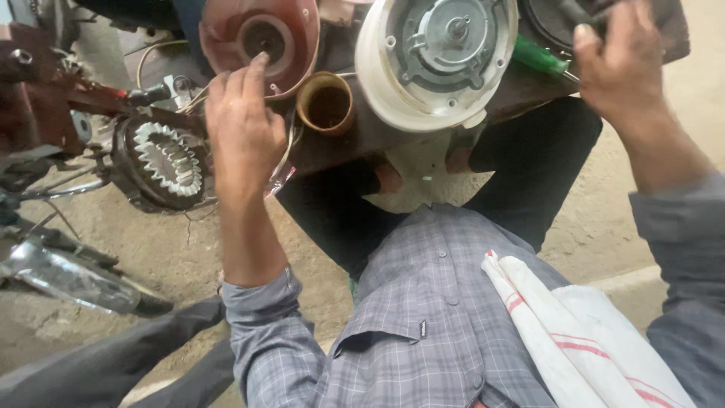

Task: The person assembles a small white appliance by attaching a motor unit to a base, securing it with a screwdriver, and then fitting a pink plastic cover. The person handles the motor, base, and cover, using a screwdriver to tighten components.

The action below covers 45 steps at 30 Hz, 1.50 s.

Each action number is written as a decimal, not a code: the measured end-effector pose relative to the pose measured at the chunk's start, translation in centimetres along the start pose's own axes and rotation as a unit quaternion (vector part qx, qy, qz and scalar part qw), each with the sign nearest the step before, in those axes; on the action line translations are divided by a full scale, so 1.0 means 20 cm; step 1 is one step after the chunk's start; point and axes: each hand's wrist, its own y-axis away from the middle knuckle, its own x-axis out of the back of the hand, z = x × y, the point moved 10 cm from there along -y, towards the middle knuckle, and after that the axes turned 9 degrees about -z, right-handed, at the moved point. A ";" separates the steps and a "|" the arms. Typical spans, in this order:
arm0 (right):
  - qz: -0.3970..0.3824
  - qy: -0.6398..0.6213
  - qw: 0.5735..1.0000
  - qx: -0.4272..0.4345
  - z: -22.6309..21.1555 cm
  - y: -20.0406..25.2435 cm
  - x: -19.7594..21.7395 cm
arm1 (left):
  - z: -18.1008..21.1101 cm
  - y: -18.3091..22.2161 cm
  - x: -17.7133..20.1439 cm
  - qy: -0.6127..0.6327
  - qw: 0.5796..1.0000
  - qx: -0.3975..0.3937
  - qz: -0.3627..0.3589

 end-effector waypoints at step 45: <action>-0.129 0.701 0.623 0.322 -0.71 0.00 0.21 | 0.84 -0.27 -0.19 0.259 0.956 -0.019 0.135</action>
